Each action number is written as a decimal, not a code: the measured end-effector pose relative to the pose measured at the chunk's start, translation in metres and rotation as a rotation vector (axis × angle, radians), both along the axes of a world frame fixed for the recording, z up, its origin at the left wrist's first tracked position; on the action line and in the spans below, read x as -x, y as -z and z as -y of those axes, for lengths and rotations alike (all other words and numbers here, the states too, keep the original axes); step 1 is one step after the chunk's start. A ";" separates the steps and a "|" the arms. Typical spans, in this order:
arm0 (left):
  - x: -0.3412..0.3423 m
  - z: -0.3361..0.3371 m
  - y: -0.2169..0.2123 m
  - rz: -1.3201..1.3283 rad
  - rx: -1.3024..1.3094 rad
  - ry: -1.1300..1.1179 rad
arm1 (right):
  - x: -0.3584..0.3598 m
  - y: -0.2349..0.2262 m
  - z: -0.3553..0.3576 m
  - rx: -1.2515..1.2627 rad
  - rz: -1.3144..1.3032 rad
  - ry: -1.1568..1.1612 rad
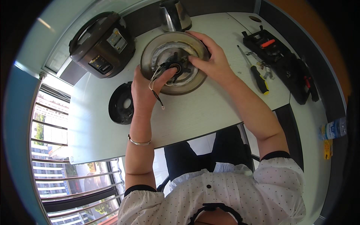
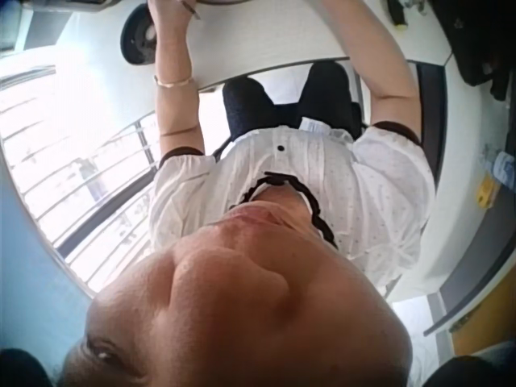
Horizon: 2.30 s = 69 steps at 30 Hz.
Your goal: The person assembles an electric kettle by hand, connecting wires to the heating element and securing the base. They then attach the kettle body to the base and test the fit.
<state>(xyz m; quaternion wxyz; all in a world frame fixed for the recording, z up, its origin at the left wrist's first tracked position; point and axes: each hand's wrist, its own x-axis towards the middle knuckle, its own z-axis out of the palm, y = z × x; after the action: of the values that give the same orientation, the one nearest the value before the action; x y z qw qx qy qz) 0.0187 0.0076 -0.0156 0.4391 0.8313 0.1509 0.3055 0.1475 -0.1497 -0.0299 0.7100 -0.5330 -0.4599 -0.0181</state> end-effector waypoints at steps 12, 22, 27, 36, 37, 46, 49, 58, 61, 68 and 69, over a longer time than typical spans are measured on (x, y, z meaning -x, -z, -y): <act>0.002 0.008 -0.006 -0.055 0.035 -0.061 | -0.003 0.000 0.000 0.021 -0.005 0.031; 0.004 0.007 -0.008 -0.078 -0.026 -0.102 | -0.004 -0.001 -0.001 0.016 0.001 -0.017; 0.006 0.000 -0.004 -0.074 -0.109 -0.085 | -0.004 -0.002 -0.001 0.048 -0.012 0.023; 0.009 -0.003 -0.009 -0.059 -0.060 -0.010 | -0.009 -0.005 0.001 0.033 -0.120 0.024; 0.009 -0.003 -0.009 -0.057 -0.061 -0.012 | -0.010 -0.005 0.001 0.032 -0.122 0.025; 0.005 0.000 -0.001 -0.018 -0.161 -0.128 | -0.010 -0.003 0.001 0.024 -0.106 0.015; 0.005 0.002 -0.002 -0.069 -0.119 -0.120 | -0.010 -0.003 0.001 0.024 -0.091 0.010; 0.004 -0.001 -0.001 -0.129 -0.046 -0.108 | -0.009 -0.002 -0.001 0.023 -0.098 -0.006; 0.004 0.000 -0.003 -0.127 -0.028 -0.092 | -0.009 -0.003 0.001 0.022 -0.089 -0.013; 0.004 0.001 -0.004 -0.152 0.001 -0.079 | -0.011 -0.001 0.000 0.016 -0.082 -0.019; 0.004 0.000 -0.002 -0.148 0.008 -0.080 | -0.011 -0.001 0.000 0.013 -0.083 -0.023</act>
<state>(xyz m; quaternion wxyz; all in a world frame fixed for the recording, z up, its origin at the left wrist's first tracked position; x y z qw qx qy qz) 0.0150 0.0077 -0.0135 0.4174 0.8433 0.2171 0.2598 0.1589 -0.1498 -0.0289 0.7252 -0.5326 -0.4362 0.0155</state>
